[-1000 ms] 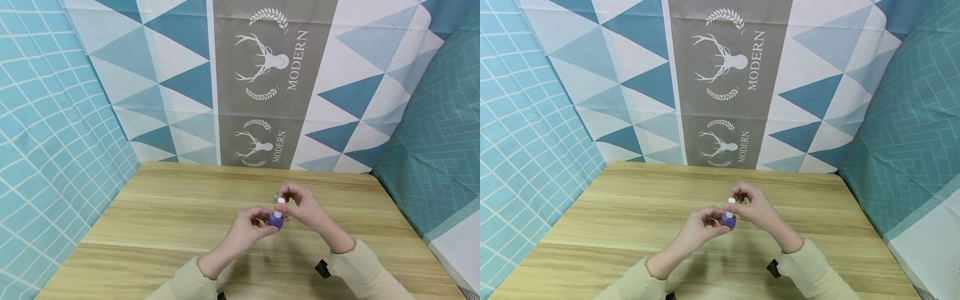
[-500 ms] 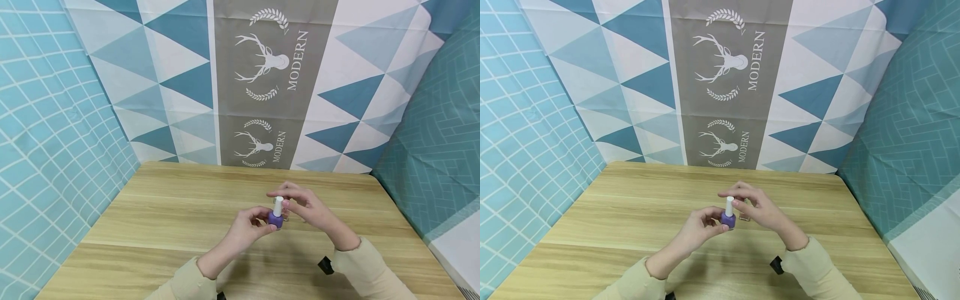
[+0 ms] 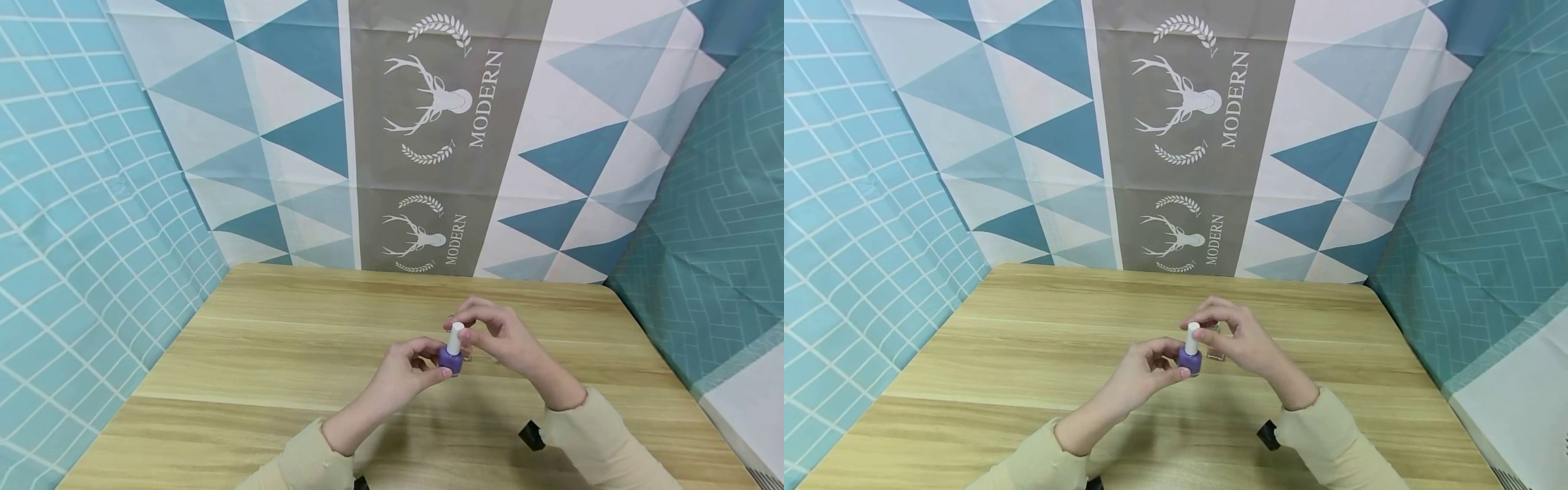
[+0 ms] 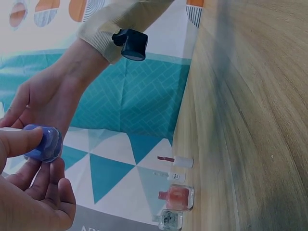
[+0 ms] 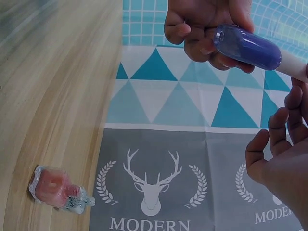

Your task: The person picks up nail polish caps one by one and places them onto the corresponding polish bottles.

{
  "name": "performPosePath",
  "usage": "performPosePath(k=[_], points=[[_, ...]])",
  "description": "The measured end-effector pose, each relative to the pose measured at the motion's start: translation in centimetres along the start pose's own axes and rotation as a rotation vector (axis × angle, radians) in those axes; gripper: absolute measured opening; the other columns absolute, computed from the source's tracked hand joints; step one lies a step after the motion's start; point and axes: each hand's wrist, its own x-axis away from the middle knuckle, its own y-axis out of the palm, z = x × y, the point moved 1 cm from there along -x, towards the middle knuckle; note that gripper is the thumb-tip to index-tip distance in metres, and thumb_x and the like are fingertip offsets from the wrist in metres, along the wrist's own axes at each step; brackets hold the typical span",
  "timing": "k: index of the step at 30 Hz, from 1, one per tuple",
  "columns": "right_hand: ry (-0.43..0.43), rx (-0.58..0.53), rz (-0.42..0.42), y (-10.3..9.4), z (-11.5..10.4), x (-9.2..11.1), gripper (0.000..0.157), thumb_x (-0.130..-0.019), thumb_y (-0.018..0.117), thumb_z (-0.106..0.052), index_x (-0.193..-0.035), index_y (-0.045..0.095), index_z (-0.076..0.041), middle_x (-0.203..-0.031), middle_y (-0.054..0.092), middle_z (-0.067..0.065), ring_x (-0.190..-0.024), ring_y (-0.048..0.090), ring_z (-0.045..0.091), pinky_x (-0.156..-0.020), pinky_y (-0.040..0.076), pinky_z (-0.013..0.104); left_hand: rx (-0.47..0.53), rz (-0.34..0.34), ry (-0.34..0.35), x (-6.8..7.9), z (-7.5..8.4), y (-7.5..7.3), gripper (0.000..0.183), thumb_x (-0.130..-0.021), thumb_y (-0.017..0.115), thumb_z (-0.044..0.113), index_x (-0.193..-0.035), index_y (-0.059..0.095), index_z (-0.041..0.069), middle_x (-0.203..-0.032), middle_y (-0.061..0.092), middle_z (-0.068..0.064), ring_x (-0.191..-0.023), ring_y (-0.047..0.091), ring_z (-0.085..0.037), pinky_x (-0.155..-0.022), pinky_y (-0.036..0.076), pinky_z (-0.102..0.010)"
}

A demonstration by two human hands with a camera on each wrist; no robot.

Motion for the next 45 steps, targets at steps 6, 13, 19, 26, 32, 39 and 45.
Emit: performPosePath(k=[6,13,19,26,32,39,45], points=[[-0.002,0.002,0.016,0.1,0.0,-0.1,0.017,-0.083,0.058,0.000,-0.091,0.064,-0.013,-0.091,0.060,0.002,-0.089,0.053,0.017,-0.085,0.041,0.032,-0.001,0.007,-0.005,-0.1,0.0,0.0,0.023,-0.075,0.072,0.018,-0.096,0.065,0.015,-0.089,0.066,0.002,-0.079,0.056,-0.011,-0.068,0.046,-0.023],[0.001,-0.010,0.042,0.4,0.1,-0.1,0.015,-0.079,0.063,0.000,-0.086,0.061,-0.013,-0.086,0.057,0.002,-0.081,0.051,0.016,-0.076,0.043,0.028,-0.001,0.012,-0.010,0.2,0.7,0.1,0.023,-0.074,0.071,0.013,-0.097,0.065,0.011,-0.089,0.066,-0.001,-0.078,0.056,-0.010,-0.067,0.046,-0.024],[0.012,0.003,0.051,0.7,0.2,-0.1,0.015,-0.077,0.067,-0.004,-0.083,0.057,-0.014,-0.083,0.053,0.002,-0.079,0.049,0.015,-0.072,0.044,0.031,0.005,0.013,-0.025,0.9,2.5,0.0,0.021,-0.073,0.071,0.006,-0.094,0.065,0.005,-0.087,0.066,-0.006,-0.078,0.057,-0.017,-0.066,0.045,-0.023],[0.056,0.022,0.061,0.7,0.3,-0.3,0.019,-0.075,0.070,-0.008,-0.079,0.053,-0.015,-0.082,0.051,0.001,-0.080,0.047,0.015,-0.072,0.043,0.028,-0.012,0.020,-0.039,1.0,3.1,-0.1,0.021,-0.073,0.071,0.006,-0.093,0.065,0.005,-0.086,0.066,-0.005,-0.077,0.057,-0.016,-0.066,0.045,-0.023],[0.020,0.051,0.042,0.8,0.4,-0.3,0.022,-0.073,0.071,-0.007,-0.080,0.052,-0.016,-0.080,0.050,0.000,-0.077,0.045,0.014,-0.069,0.041,0.027,-0.004,0.017,-0.022,0.8,2.6,-0.1,0.022,-0.073,0.071,0.006,-0.095,0.064,0.006,-0.088,0.066,-0.006,-0.078,0.057,-0.018,-0.066,0.046,-0.023],[0.007,0.084,-0.015,0.7,0.2,-0.2,0.022,-0.080,0.064,-0.007,-0.099,0.058,-0.017,-0.091,0.054,-0.001,-0.079,0.048,0.012,-0.069,0.043,0.026,-0.010,0.024,-0.009,0.2,0.3,0.1,0.023,-0.073,0.073,0.014,-0.095,0.065,0.013,-0.087,0.066,0.001,-0.078,0.057,-0.013,-0.067,0.046,-0.023],[-0.059,0.007,-0.081,0.6,-0.1,0.0,0.026,-0.088,0.050,-0.003,-0.112,0.058,-0.011,-0.100,0.054,0.003,-0.084,0.048,0.014,-0.065,0.044,0.027,-0.017,0.028,-0.004,0.0,-0.4,0.1,0.024,-0.073,0.073,0.020,-0.095,0.065,0.015,-0.088,0.065,0.003,-0.078,0.057,-0.011,-0.067,0.046,-0.024]])
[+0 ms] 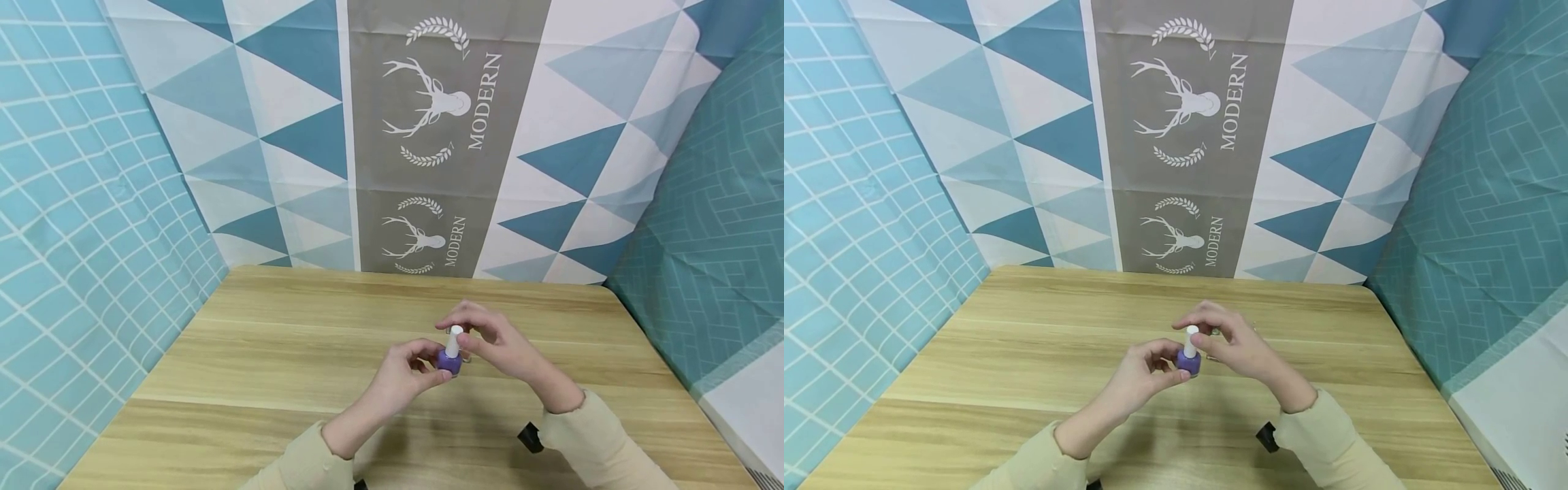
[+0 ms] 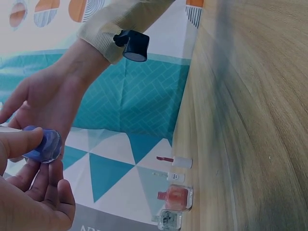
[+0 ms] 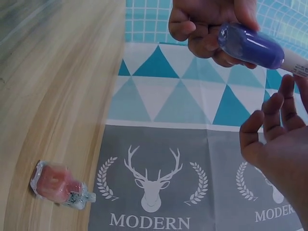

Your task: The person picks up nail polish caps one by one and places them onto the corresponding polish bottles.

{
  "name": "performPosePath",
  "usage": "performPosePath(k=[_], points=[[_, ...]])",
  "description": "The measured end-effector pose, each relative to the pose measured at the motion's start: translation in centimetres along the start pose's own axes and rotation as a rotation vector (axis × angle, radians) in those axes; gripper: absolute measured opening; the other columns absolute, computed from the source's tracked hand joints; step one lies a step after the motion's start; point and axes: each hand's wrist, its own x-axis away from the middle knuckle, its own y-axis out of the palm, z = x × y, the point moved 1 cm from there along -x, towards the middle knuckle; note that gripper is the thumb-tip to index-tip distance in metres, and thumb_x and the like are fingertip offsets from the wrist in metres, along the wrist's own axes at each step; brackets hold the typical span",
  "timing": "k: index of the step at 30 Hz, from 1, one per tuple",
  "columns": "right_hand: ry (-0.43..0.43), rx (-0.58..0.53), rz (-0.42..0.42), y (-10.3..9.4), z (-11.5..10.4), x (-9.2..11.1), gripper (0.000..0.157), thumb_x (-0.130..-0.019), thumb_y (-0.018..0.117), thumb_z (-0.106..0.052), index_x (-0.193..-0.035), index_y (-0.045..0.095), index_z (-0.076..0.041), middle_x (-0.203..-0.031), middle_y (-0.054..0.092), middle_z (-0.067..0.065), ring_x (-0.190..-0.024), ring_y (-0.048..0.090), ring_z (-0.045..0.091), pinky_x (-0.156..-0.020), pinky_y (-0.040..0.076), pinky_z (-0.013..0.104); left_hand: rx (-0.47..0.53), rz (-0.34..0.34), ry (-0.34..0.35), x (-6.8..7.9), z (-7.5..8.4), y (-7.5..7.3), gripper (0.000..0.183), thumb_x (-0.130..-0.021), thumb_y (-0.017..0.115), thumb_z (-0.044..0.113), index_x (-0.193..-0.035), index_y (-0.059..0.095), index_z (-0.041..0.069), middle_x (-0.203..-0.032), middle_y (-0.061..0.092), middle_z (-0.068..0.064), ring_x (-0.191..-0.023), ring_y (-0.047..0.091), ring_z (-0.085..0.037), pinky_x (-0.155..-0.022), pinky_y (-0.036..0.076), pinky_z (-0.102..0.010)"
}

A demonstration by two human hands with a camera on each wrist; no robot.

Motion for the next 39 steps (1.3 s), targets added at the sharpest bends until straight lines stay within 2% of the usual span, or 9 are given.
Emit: performPosePath(k=[3,7,14,16,20,24,29,39], points=[[-0.014,-0.055,-0.022,-0.1,0.0,0.1,0.026,-0.089,0.048,-0.003,-0.112,0.058,-0.009,-0.104,0.053,0.006,-0.091,0.047,0.016,-0.068,0.045,0.028,-0.001,-0.002,-0.001,0.0,0.0,-0.1,0.024,-0.073,0.073,0.020,-0.096,0.065,0.015,-0.088,0.065,0.003,-0.078,0.057,-0.012,-0.067,0.046,-0.024],[-0.013,-0.078,-0.028,-0.1,0.1,0.1,0.024,-0.090,0.047,-0.003,-0.110,0.060,-0.008,-0.103,0.051,0.009,-0.093,0.047,0.017,-0.068,0.046,0.028,-0.001,-0.003,0.000,0.0,0.0,-0.1,0.024,-0.073,0.073,0.020,-0.095,0.065,0.015,-0.088,0.065,0.003,-0.078,0.057,-0.012,-0.067,0.046,-0.024],[0.019,-0.058,0.021,-0.3,0.1,0.2,0.018,-0.086,0.053,0.000,-0.100,0.063,-0.007,-0.097,0.052,0.006,-0.086,0.049,0.015,-0.061,0.047,0.027,0.012,-0.008,-0.037,0.9,3.3,-0.5,0.022,-0.075,0.070,0.007,-0.096,0.064,0.007,-0.089,0.065,-0.004,-0.079,0.056,-0.019,-0.067,0.045,-0.025],[0.034,-0.028,0.044,-0.3,0.2,0.2,0.018,-0.085,0.055,-0.001,-0.098,0.064,-0.009,-0.095,0.054,0.004,-0.085,0.050,0.015,-0.060,0.045,0.027,0.017,-0.007,-0.033,0.8,3.1,-0.4,0.022,-0.074,0.070,0.007,-0.096,0.064,0.006,-0.088,0.065,-0.004,-0.078,0.056,-0.018,-0.067,0.045,-0.025],[0.045,-0.006,0.069,-0.3,0.2,0.1,0.018,-0.083,0.058,-0.001,-0.095,0.064,-0.012,-0.092,0.056,0.002,-0.082,0.050,0.015,-0.058,0.042,0.028,0.014,-0.001,-0.035,0.4,1.5,-0.2,0.023,-0.073,0.072,0.012,-0.095,0.065,0.010,-0.087,0.066,-0.001,-0.077,0.056,-0.014,-0.066,0.045,-0.024],[0.051,-0.019,0.085,-0.2,0.2,0.0,0.015,-0.082,0.060,-0.001,-0.093,0.064,-0.011,-0.089,0.056,0.003,-0.084,0.050,0.015,-0.065,0.043,0.027,0.004,0.001,-0.030,0.1,0.3,0.0,0.024,-0.072,0.074,0.018,-0.094,0.065,0.014,-0.086,0.065,0.003,-0.076,0.056,-0.011,-0.066,0.046,-0.023],[0.042,-0.039,0.106,0.0,0.3,-0.1,0.013,-0.079,0.063,-0.001,-0.089,0.062,-0.008,-0.087,0.055,0.003,-0.080,0.048,0.015,-0.069,0.043,0.026,-0.003,0.001,-0.018,0.0,0.1,-0.1,0.024,-0.072,0.074,0.020,-0.093,0.065,0.015,-0.085,0.065,0.004,-0.076,0.057,-0.010,-0.066,0.046,-0.023],[0.055,-0.050,0.162,0.3,0.4,-0.2,0.012,-0.077,0.066,-0.003,-0.080,0.058,-0.012,-0.083,0.054,0.004,-0.078,0.046,0.015,-0.070,0.041,0.026,0.001,0.002,-0.023,0.0,0.2,0.0,0.023,-0.071,0.074,0.019,-0.091,0.065,0.015,-0.085,0.065,0.004,-0.072,0.055,-0.011,-0.066,0.047,-0.026]])
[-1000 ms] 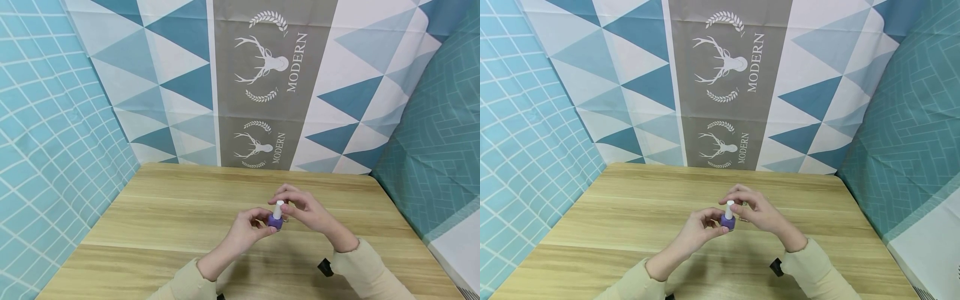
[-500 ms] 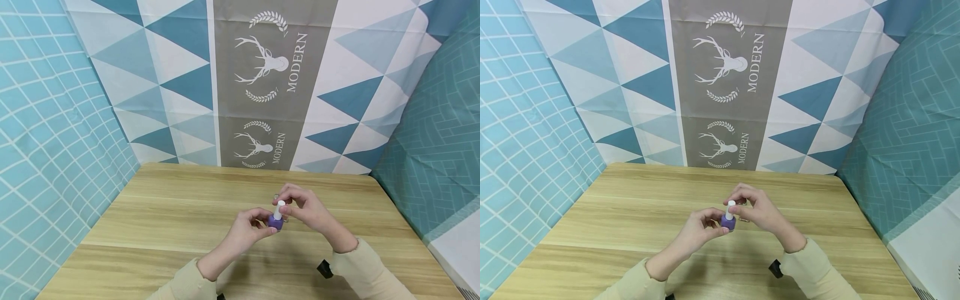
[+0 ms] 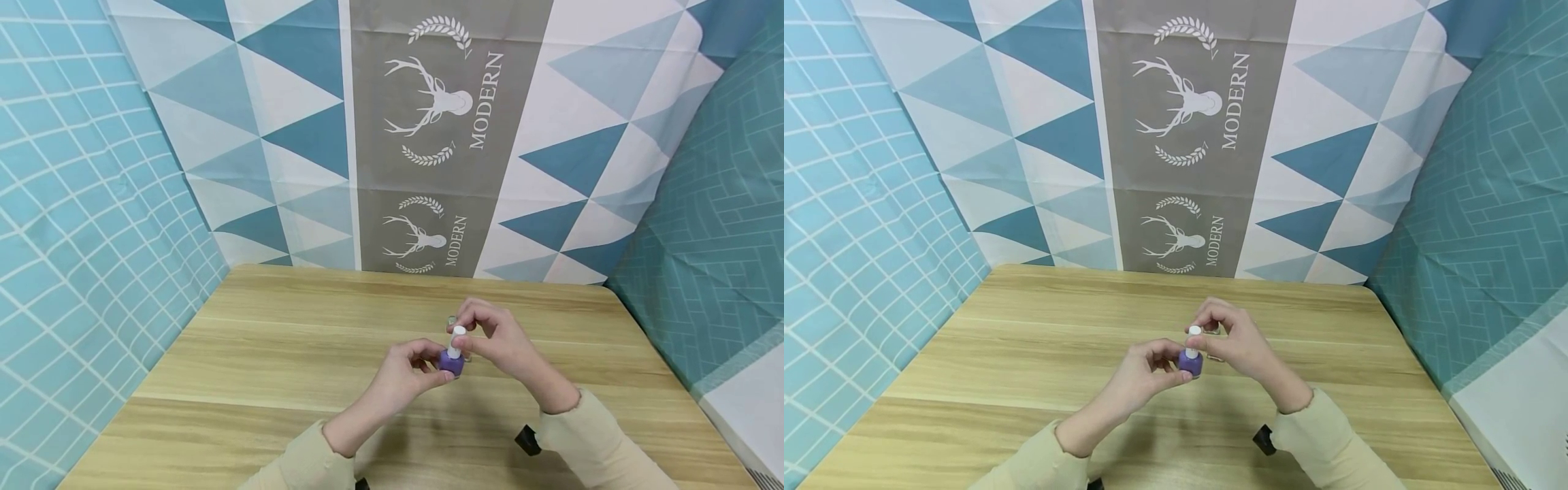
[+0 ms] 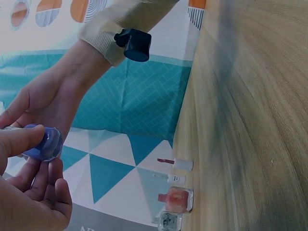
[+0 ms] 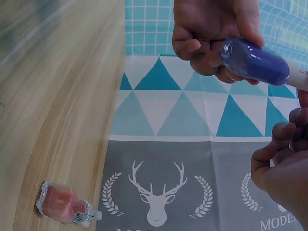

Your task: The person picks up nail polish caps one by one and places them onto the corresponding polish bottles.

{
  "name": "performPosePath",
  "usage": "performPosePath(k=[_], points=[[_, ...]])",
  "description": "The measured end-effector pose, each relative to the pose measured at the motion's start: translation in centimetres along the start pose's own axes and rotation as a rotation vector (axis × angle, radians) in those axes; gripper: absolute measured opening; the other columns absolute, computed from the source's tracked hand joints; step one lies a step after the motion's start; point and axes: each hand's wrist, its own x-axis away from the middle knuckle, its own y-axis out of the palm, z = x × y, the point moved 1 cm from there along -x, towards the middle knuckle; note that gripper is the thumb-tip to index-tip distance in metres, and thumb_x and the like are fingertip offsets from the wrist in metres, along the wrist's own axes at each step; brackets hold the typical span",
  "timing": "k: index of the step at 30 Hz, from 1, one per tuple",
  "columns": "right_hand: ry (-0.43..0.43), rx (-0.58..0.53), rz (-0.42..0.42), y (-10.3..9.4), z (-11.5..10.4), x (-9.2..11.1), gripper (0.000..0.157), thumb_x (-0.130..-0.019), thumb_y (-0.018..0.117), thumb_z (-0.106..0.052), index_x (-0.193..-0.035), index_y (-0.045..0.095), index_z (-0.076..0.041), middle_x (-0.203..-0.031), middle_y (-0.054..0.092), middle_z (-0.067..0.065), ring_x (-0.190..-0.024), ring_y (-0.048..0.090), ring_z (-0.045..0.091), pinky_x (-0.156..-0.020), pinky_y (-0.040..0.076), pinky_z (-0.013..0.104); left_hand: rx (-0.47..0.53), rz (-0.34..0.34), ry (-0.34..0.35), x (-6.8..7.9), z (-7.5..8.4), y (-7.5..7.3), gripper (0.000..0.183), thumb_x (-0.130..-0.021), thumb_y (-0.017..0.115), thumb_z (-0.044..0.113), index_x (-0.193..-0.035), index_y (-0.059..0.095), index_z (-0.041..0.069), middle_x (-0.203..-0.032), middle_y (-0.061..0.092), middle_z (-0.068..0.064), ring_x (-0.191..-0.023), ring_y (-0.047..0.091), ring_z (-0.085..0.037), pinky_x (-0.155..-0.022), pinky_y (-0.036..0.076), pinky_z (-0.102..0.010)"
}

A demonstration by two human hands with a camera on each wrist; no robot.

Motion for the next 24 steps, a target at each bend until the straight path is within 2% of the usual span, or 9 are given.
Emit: performPosePath(k=[4,6,11,15,18,24], points=[[0.002,0.011,0.035,0.2,-0.1,0.0,0.014,-0.077,0.065,0.000,-0.078,0.057,-0.012,-0.081,0.054,0.003,-0.076,0.045,0.015,-0.069,0.040,0.026,0.000,0.015,-0.017,0.0,0.2,0.0,0.022,-0.071,0.075,0.018,-0.091,0.065,0.014,-0.084,0.065,0.004,-0.073,0.055,-0.012,-0.066,0.046,-0.024],[0.003,0.023,0.052,0.4,-0.2,0.0,0.016,-0.076,0.066,0.002,-0.078,0.058,-0.012,-0.081,0.055,0.003,-0.076,0.046,0.015,-0.068,0.040,0.026,0.002,0.022,-0.018,0.1,0.6,0.0,0.022,-0.071,0.074,0.015,-0.091,0.065,0.012,-0.084,0.065,0.002,-0.075,0.056,-0.016,-0.066,0.046,-0.023],[0.017,0.073,0.085,0.7,-1.1,-0.1,0.021,-0.074,0.066,0.006,-0.076,0.057,-0.013,-0.080,0.055,0.001,-0.076,0.046,0.018,-0.068,0.040,0.028,-0.010,0.046,0.017,0.8,2.8,-0.2,0.021,-0.071,0.072,0.007,-0.091,0.065,0.005,-0.085,0.066,-0.006,-0.079,0.058,-0.026,-0.069,0.047,-0.030],[0.019,0.098,0.104,1.0,-2.5,-0.3,0.021,-0.073,0.066,0.007,-0.075,0.057,-0.012,-0.078,0.054,0.001,-0.075,0.044,0.020,-0.067,0.039,0.027,-0.055,0.069,0.051,1.1,3.6,-0.4,0.021,-0.071,0.072,0.006,-0.091,0.065,0.004,-0.084,0.066,-0.007,-0.078,0.059,-0.024,-0.071,0.047,-0.030],[0.021,0.094,0.114,1.1,-2.9,-0.3,0.020,-0.073,0.066,0.008,-0.073,0.055,-0.010,-0.077,0.053,0.002,-0.074,0.044,0.020,-0.067,0.038,0.024,-0.065,0.078,0.061,0.9,3.1,-0.3,0.021,-0.071,0.073,0.008,-0.090,0.065,0.005,-0.083,0.066,-0.006,-0.077,0.059,-0.023,-0.071,0.046,-0.026],[0.042,0.096,0.152,0.7,-1.4,0.1,0.024,-0.075,0.065,0.005,-0.065,0.051,-0.012,-0.072,0.050,0.001,-0.074,0.048,0.014,-0.068,0.042,0.024,-0.096,0.103,0.076,0.1,0.7,-0.1,0.022,-0.070,0.075,0.015,-0.091,0.066,0.012,-0.082,0.065,0.003,-0.075,0.058,-0.012,-0.073,0.048,-0.033]])
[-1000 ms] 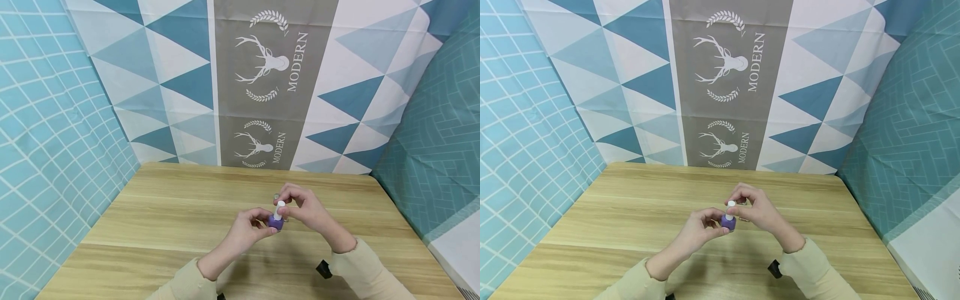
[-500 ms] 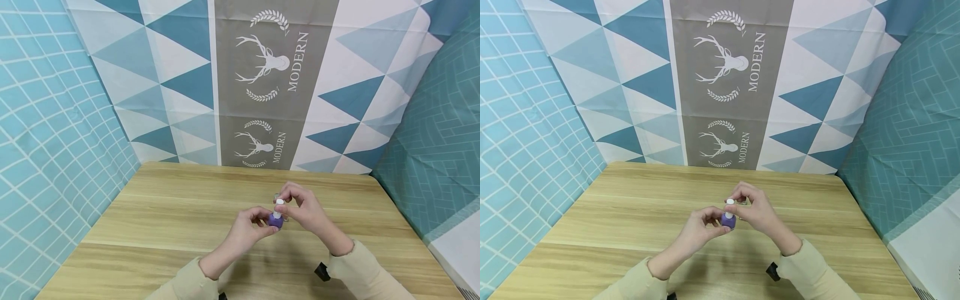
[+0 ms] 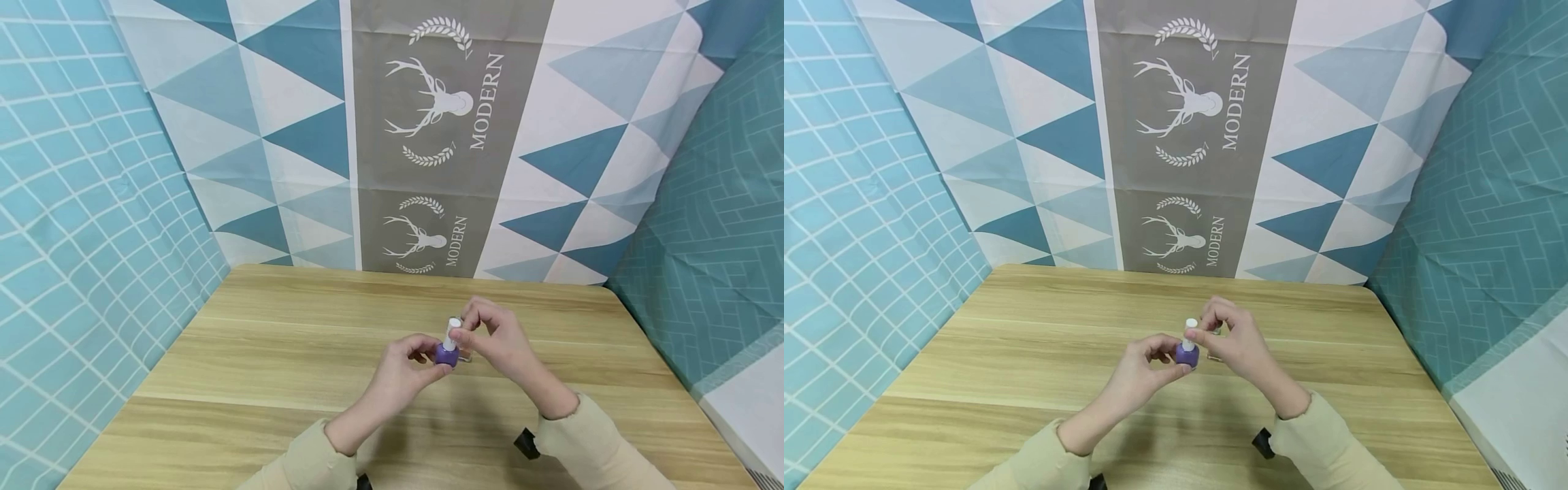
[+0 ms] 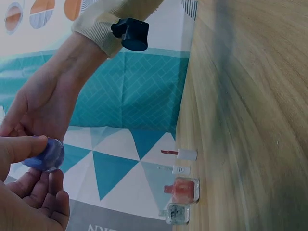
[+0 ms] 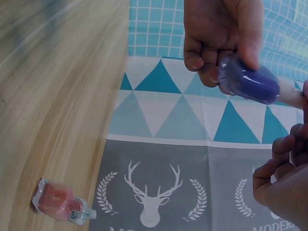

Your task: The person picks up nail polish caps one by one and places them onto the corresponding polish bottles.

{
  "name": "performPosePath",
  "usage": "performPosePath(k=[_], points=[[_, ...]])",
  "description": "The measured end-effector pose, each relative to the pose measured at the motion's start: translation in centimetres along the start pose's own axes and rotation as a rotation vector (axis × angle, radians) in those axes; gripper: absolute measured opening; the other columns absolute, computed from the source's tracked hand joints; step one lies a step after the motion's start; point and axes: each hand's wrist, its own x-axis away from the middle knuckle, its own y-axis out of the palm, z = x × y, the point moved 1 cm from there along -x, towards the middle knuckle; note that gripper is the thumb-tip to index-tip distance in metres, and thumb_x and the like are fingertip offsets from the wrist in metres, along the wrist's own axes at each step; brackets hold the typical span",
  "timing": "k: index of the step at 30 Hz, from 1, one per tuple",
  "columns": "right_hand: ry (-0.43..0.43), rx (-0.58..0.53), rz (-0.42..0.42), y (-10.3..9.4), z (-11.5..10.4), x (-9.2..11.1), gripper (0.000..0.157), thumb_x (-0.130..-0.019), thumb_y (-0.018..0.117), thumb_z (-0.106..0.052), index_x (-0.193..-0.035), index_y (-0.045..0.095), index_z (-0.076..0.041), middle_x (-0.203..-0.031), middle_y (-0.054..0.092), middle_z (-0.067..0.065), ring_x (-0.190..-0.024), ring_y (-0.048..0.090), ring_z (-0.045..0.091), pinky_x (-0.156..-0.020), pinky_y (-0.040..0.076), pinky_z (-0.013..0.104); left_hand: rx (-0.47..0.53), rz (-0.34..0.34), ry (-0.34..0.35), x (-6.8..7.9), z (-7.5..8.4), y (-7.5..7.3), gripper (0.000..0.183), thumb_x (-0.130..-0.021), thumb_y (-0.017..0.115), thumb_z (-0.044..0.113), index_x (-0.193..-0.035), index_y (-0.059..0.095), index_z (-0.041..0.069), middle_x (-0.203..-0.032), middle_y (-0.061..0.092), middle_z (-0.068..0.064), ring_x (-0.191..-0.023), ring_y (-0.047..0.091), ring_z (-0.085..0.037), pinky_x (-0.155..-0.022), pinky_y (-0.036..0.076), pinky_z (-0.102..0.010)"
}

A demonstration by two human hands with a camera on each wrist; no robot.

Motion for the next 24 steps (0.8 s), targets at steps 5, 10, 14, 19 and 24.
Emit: performPosePath(k=[5,10,14,19,24], points=[[-0.019,0.033,-0.015,-0.3,0.7,0.2,0.024,-0.074,0.068,0.002,-0.067,0.053,-0.015,-0.074,0.052,-0.001,-0.076,0.049,0.012,-0.068,0.042,0.024,-0.014,0.012,0.011,-0.2,-0.5,-0.3,0.025,-0.070,0.075,0.017,-0.093,0.066,0.014,-0.082,0.065,0.005,-0.075,0.057,-0.008,-0.073,0.049,-0.031],[-0.004,0.051,-0.010,-1.1,0.1,0.4,0.021,-0.074,0.066,0.006,-0.075,0.054,-0.012,-0.077,0.052,0.000,-0.075,0.047,0.011,-0.068,0.041,0.024,-0.024,0.022,-0.007,-0.2,0.4,-1.0,0.025,-0.070,0.074,0.016,-0.093,0.065,0.011,-0.082,0.064,0.001,-0.077,0.057,-0.013,-0.073,0.048,-0.030],[0.021,0.104,-0.001,-1.9,-1.5,0.5,0.014,-0.077,0.064,0.004,-0.083,0.057,-0.006,-0.082,0.055,0.001,-0.074,0.048,0.008,-0.067,0.043,0.021,-0.027,0.033,-0.014,0.0,2.4,-1.9,0.024,-0.072,0.072,0.009,-0.093,0.064,0.004,-0.083,0.065,-0.007,-0.080,0.058,-0.022,-0.073,0.048,-0.036],[0.045,0.186,0.020,-3.1,-1.5,1.0,0.018,-0.077,0.065,0.003,-0.089,0.058,-0.008,-0.087,0.056,-0.001,-0.076,0.050,0.007,-0.067,0.044,0.019,-0.022,0.040,-0.020,-0.1,3.1,-2.8,0.023,-0.073,0.071,0.007,-0.095,0.063,0.002,-0.084,0.064,-0.009,-0.081,0.057,-0.026,-0.073,0.047,-0.036],[0.071,0.229,0.040,-4.6,0.4,2.0,0.026,-0.077,0.065,0.002,-0.099,0.058,-0.009,-0.091,0.057,-0.005,-0.079,0.050,0.007,-0.070,0.043,0.016,-0.017,0.064,-0.012,-0.3,3.0,-3.7,0.026,-0.073,0.070,0.005,-0.097,0.062,0.003,-0.086,0.065,-0.010,-0.079,0.058,-0.023,-0.070,0.048,-0.031]])
